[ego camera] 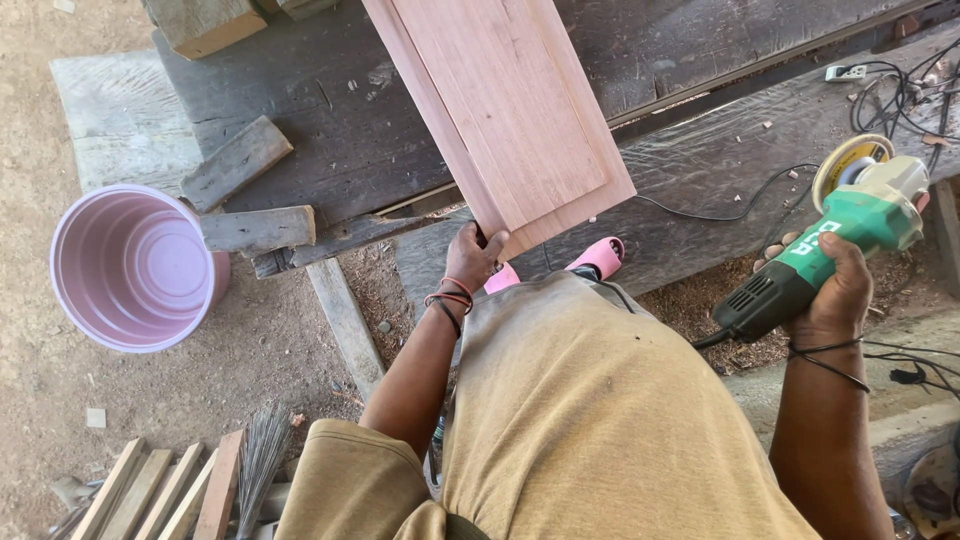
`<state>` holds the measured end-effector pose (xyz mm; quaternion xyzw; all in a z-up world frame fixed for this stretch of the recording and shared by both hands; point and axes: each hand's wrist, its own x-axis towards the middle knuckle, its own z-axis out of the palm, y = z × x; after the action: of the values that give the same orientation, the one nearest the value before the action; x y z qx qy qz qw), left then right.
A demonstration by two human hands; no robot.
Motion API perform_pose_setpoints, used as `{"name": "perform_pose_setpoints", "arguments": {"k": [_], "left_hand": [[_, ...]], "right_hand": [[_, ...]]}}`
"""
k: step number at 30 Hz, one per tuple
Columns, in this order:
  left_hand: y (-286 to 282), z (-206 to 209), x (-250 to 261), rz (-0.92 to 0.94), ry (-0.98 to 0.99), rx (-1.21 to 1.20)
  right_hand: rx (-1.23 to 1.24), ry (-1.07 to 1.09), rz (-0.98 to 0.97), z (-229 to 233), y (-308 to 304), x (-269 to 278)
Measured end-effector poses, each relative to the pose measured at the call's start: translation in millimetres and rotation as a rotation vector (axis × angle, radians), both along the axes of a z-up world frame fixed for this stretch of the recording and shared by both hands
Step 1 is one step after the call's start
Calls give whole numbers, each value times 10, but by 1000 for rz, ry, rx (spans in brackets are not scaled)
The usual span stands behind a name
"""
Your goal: Sand the surface and edges of a wooden panel using a handheld power sander.
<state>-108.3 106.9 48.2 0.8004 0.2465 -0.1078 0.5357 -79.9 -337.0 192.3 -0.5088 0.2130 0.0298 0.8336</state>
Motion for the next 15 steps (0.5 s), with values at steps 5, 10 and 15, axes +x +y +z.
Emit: {"name": "perform_pose_setpoints", "arguments": {"k": [5, 10, 15], "left_hand": [[24, 50, 22, -56, 26, 1], [-63, -17, 84, -7, 149, -172], [-188, -332, 210, 114, 194, -640]], "right_hand": [[-11, 8, -8, -26, -28, 11], [-18, 25, -14, 58, 22, 7], [-21, 21, 0, -33, -36, 22]]}}
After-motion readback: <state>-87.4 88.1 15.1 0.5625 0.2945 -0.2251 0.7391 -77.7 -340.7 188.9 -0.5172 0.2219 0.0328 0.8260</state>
